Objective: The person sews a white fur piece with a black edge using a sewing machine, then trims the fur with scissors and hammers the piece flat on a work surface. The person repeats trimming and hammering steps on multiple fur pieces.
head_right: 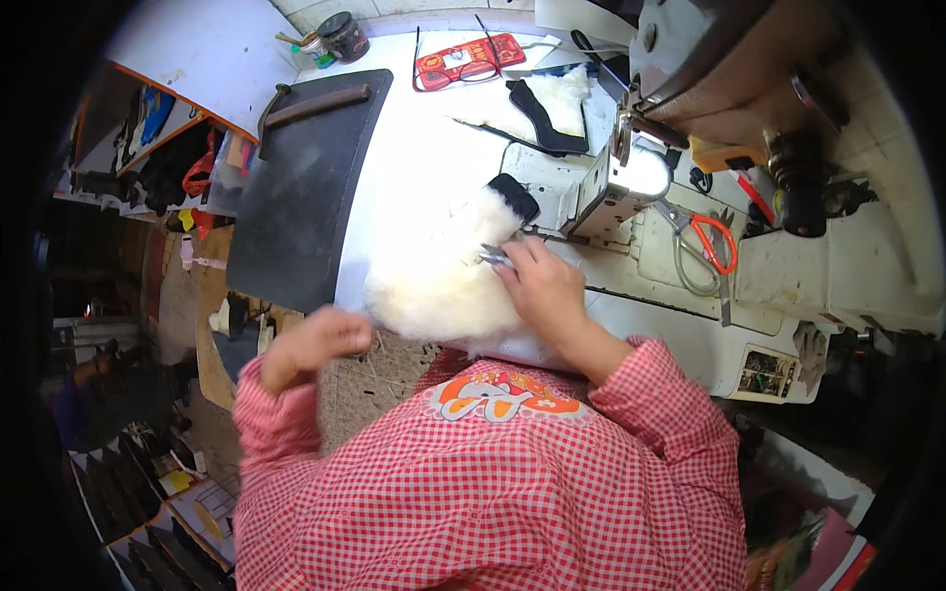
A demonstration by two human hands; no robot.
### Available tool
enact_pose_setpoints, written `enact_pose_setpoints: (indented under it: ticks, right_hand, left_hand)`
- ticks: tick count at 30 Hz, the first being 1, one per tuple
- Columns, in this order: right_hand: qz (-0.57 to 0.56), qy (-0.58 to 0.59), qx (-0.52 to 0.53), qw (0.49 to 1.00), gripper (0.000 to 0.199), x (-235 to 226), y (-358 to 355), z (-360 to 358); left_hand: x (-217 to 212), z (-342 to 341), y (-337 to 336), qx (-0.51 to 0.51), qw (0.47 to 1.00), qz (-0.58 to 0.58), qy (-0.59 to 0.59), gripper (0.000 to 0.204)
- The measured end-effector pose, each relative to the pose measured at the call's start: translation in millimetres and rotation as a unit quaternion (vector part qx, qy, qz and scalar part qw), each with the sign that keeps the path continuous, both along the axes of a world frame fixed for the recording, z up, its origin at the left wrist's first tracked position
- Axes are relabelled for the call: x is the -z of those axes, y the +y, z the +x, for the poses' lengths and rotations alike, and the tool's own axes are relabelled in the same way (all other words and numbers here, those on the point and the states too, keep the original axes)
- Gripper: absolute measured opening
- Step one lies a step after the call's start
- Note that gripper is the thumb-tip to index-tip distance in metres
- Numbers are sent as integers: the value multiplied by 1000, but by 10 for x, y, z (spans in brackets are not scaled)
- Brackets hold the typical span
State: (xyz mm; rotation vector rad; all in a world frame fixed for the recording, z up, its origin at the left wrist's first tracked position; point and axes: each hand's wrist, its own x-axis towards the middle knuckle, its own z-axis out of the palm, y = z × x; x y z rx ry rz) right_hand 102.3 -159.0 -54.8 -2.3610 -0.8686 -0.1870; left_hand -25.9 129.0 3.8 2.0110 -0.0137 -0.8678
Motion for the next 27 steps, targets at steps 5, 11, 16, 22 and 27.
enact_pose_setpoints:
  ticks: [5,11,16,22,27]
  right_hand:
    - [110,116,-21,987,22,51,-144,-193]
    - [223,234,-23,946,21,194,22,-355]
    - [199,277,-25,940,23,249,2,-374]
    - [192,254,-25,948,22,216,9,-344]
    - [145,169,-10,975,22,143,-5,-260]
  left_hand:
    - [-265,-414,-151,53,915,369,-154,28]
    - [197,732,-674,-94,824,299,-472,38]
    - [231,738,-397,26,843,368,-392,8]
    - [-197,-277,-188,300,828,461,109,37]
    - [-52,15,-593,21,899,282,-335,22]
